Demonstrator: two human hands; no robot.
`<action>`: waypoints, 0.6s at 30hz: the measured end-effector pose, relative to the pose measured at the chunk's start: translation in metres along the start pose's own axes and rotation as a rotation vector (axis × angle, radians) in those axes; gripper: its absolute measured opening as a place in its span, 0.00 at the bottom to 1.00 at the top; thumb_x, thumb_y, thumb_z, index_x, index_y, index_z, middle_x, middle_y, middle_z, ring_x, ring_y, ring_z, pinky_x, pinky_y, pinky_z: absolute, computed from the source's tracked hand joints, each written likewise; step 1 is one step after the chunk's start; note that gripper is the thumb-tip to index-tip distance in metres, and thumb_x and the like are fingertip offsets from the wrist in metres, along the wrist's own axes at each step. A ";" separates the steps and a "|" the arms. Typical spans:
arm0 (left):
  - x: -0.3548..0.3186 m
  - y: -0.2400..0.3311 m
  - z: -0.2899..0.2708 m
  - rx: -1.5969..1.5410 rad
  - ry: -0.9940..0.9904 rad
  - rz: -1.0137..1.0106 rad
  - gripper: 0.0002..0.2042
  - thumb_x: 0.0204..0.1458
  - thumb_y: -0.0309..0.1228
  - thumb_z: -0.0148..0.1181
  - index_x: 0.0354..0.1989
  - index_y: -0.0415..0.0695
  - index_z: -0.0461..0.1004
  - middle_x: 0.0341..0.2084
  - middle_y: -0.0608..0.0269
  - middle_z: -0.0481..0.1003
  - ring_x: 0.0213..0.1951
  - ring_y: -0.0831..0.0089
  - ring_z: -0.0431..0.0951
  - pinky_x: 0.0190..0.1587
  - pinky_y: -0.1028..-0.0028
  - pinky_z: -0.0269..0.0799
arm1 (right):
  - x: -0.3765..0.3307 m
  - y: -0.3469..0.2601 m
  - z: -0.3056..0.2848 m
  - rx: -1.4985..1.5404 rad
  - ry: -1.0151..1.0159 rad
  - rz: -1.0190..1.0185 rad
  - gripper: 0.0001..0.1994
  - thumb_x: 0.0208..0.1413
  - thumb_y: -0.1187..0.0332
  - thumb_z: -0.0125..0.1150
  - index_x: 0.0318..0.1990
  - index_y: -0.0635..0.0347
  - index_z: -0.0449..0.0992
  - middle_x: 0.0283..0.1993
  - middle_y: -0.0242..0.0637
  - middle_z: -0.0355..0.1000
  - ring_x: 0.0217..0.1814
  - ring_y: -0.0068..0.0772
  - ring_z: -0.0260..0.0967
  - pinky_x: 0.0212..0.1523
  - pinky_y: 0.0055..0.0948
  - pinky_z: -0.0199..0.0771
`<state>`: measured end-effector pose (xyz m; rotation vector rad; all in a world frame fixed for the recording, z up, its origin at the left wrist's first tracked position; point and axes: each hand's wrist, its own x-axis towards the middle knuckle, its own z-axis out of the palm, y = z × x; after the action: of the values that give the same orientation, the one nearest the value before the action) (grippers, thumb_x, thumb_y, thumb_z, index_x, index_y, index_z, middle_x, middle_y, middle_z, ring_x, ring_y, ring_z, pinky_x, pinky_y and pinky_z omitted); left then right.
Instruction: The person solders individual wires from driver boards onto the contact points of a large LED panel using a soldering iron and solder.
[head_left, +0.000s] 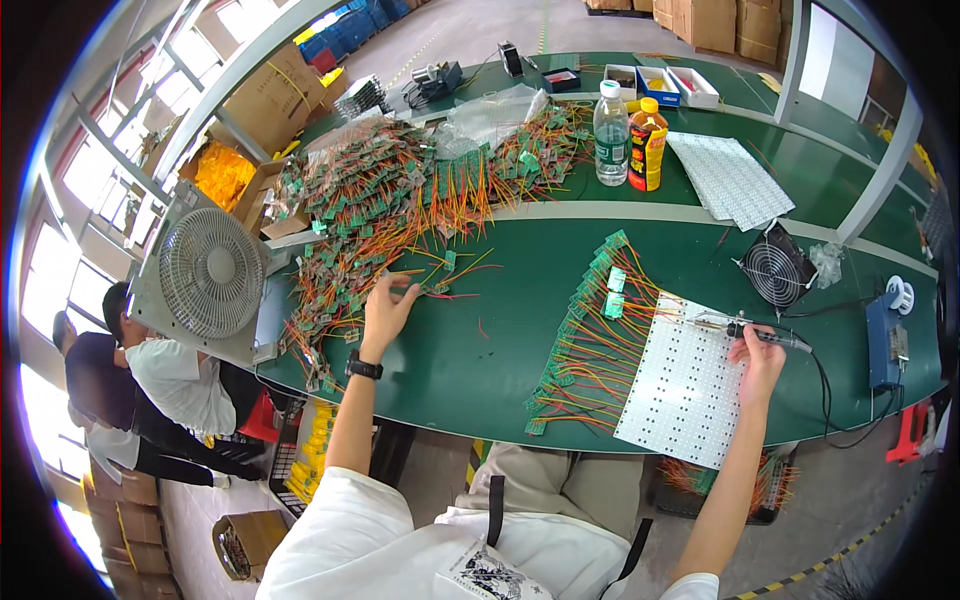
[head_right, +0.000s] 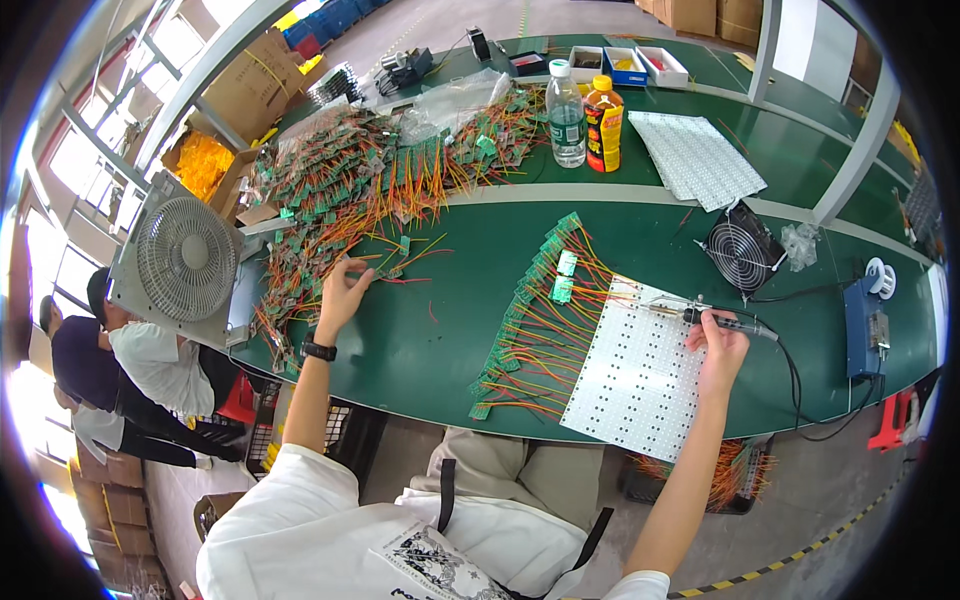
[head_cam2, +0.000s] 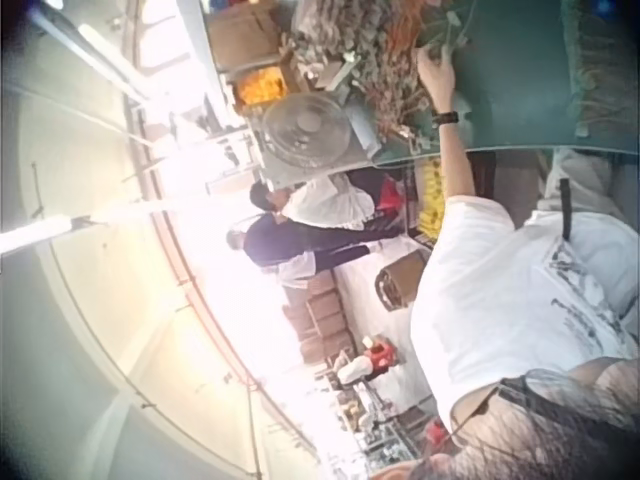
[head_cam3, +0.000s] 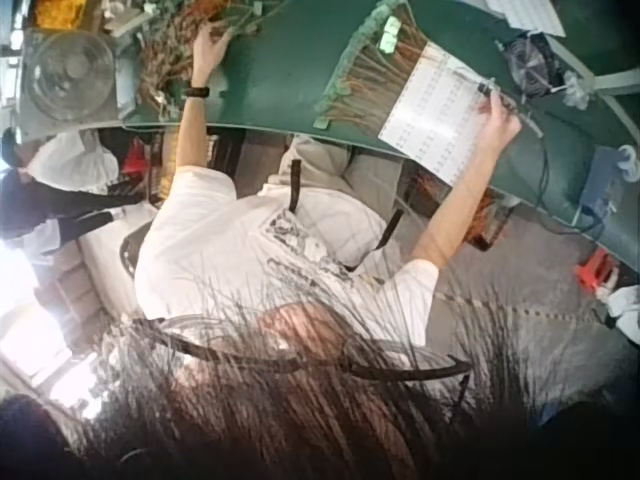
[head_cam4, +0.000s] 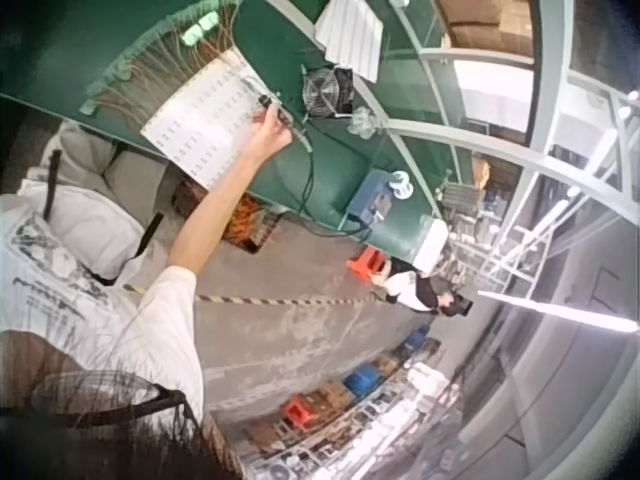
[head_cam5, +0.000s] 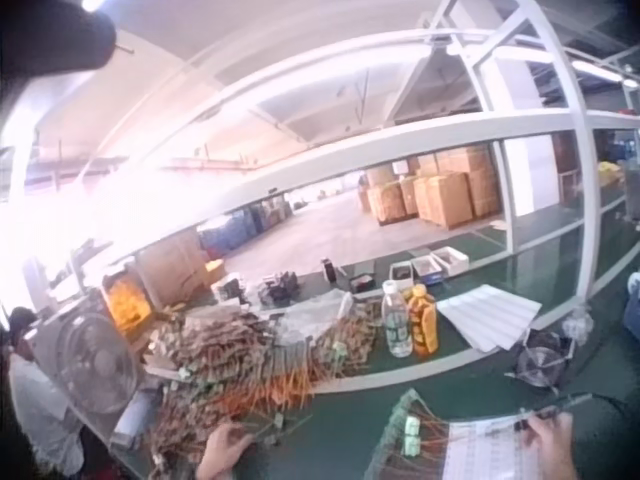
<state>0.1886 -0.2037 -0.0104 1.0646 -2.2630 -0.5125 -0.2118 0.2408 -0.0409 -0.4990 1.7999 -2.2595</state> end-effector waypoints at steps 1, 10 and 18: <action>0.005 -0.003 0.000 0.001 -0.001 -0.007 0.15 0.53 0.34 0.65 0.45 0.39 0.74 0.36 0.61 0.79 0.24 0.71 0.79 0.35 0.72 0.73 | 0.001 0.001 0.001 -0.003 -0.005 0.005 0.10 0.59 0.69 0.62 0.40 0.69 0.74 0.22 0.37 0.72 0.19 0.24 0.69 0.20 0.20 0.65; 0.008 -0.005 -0.028 -0.233 -0.448 -0.170 0.13 0.50 0.27 0.65 0.44 0.38 0.77 0.32 0.63 0.74 0.24 0.80 0.77 0.26 0.79 0.72 | 0.001 0.003 0.001 0.026 0.000 -0.025 0.09 0.59 0.68 0.63 0.40 0.66 0.76 0.23 0.35 0.73 0.18 0.23 0.68 0.20 0.20 0.63; -0.028 0.006 -0.034 -0.153 -0.427 -0.084 0.10 0.57 0.33 0.63 0.31 0.38 0.75 0.26 0.63 0.78 0.25 0.82 0.76 0.27 0.81 0.68 | 0.001 0.002 -0.002 0.037 0.006 0.017 0.11 0.58 0.69 0.63 0.42 0.68 0.75 0.22 0.36 0.72 0.19 0.24 0.68 0.20 0.20 0.63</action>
<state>0.2216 -0.1817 0.0091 1.0529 -2.4943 -1.0140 -0.2138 0.2414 -0.0434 -0.4689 1.7556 -2.2809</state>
